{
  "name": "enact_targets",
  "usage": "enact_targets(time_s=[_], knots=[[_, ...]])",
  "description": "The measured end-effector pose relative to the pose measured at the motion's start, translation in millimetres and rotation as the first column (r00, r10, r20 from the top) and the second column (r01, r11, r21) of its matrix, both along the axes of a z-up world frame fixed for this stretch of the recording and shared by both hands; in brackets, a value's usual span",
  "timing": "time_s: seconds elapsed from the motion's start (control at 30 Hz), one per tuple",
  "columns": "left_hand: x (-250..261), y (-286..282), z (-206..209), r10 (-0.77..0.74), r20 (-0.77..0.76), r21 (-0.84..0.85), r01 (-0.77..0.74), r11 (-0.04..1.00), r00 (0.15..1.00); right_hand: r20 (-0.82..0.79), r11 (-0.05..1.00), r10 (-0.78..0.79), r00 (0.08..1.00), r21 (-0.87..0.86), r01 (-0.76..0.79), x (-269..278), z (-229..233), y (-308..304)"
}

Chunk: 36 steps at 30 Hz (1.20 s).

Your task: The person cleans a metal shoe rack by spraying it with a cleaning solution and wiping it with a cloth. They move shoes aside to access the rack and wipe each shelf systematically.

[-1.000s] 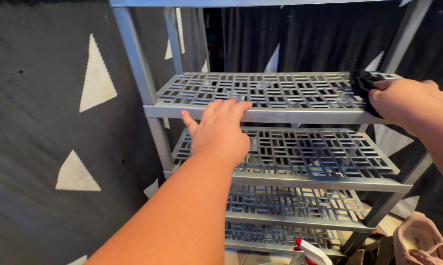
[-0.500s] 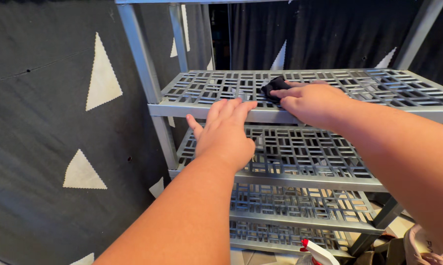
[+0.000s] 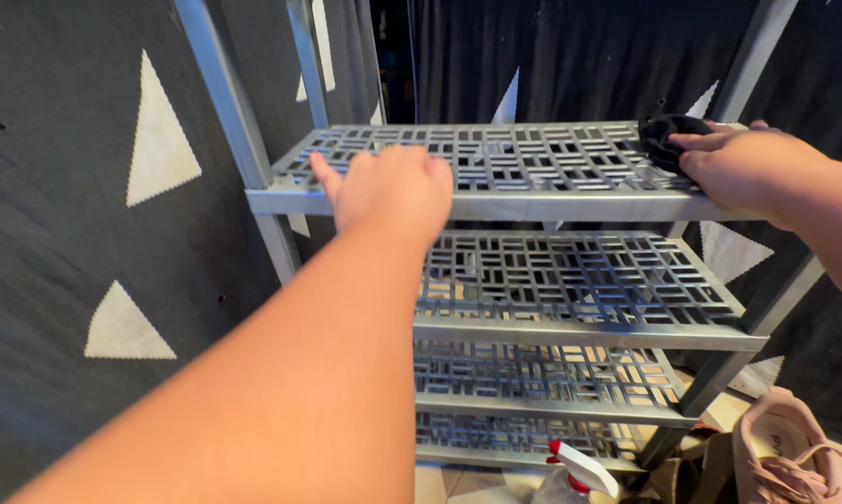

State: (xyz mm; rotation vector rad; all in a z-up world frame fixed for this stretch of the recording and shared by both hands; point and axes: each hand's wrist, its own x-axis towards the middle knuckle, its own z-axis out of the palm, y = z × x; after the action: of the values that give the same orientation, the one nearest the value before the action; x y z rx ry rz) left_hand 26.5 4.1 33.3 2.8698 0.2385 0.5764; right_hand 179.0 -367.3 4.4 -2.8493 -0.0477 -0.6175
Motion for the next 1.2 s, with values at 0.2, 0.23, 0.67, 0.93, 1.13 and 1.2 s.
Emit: enact_targets(time_s=[0.2,0.23,0.67,0.93,1.13,1.2], knots=[[47.7,14.5,-7.2,-0.045,0.096,0.082,0.037,0.996,0.994,-0.081,1.000,-0.001,0.997,0.015,0.003,21.2,-9.5,-15.6],[50.8,12.7,-9.5,-0.032,-0.004,0.076,0.032,0.997,0.999,-0.096,1.000,-0.004,0.995,0.004,0.004,20.1,-7.6,-10.5],[42.9,9.9,-6.1,0.011,-0.192,0.071,0.002,0.998,0.981,-0.225,0.953,-0.194,0.955,-0.274,0.129,-3.8,15.1,93.7],[41.7,10.5,-8.6,0.024,-0.204,0.072,-0.010,0.997,0.979,-0.115,0.959,-0.173,0.978,-0.245,0.141,-49.3,25.0,111.9],[51.9,13.3,-6.1,0.025,-0.180,0.094,-0.008,0.996,0.983,-0.021,0.968,-0.007,1.000,-0.251,0.002,-42.9,28.6,101.6],[51.5,12.1,-11.1,0.009,-0.183,0.083,0.007,0.997,0.983,-0.071,0.994,-0.064,0.995,-0.088,0.058,-48.5,22.8,98.5]])
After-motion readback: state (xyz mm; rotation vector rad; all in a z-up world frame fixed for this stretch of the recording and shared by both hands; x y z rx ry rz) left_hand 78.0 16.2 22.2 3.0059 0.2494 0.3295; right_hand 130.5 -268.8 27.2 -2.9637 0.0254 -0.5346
